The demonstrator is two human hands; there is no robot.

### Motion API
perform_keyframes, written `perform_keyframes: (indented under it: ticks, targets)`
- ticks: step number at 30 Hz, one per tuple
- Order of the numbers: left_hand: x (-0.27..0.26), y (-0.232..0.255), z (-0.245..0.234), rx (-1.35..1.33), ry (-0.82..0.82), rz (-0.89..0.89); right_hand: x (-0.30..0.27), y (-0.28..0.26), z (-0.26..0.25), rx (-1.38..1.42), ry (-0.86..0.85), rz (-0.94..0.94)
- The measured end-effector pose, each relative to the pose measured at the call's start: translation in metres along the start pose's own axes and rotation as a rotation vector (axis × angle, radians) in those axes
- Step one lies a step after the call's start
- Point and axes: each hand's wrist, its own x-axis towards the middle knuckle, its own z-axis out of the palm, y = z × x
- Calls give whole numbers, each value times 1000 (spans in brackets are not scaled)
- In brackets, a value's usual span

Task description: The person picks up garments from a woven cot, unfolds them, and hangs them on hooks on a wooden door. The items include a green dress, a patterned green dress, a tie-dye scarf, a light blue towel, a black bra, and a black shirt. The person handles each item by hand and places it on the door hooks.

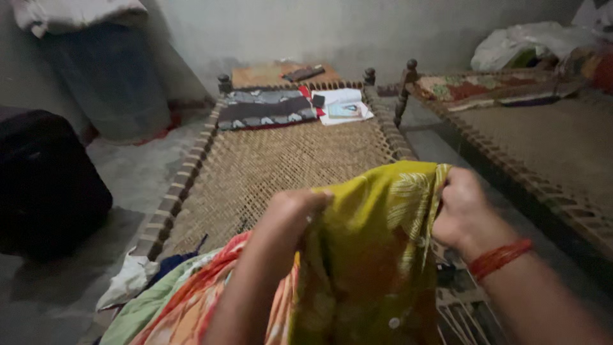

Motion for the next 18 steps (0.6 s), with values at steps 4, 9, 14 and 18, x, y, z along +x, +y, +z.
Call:
perform_keyframes:
  ticks: [4, 9, 14, 18]
  targets:
    - [-3, -11, 2, 280, -244, -14, -12, -36, 22, 159, -83, -97]
    - [-6, 5, -5, 417, -265, -144, -45, -75, 39, -58, -226, -97]
    - [-10, 61, -12, 109, -22, 277, -62, -100, 56, -257, -741, -41]
    - [-28, 102, 4, 244, -254, 340, -63, -124, 72, -454, -1009, -47]
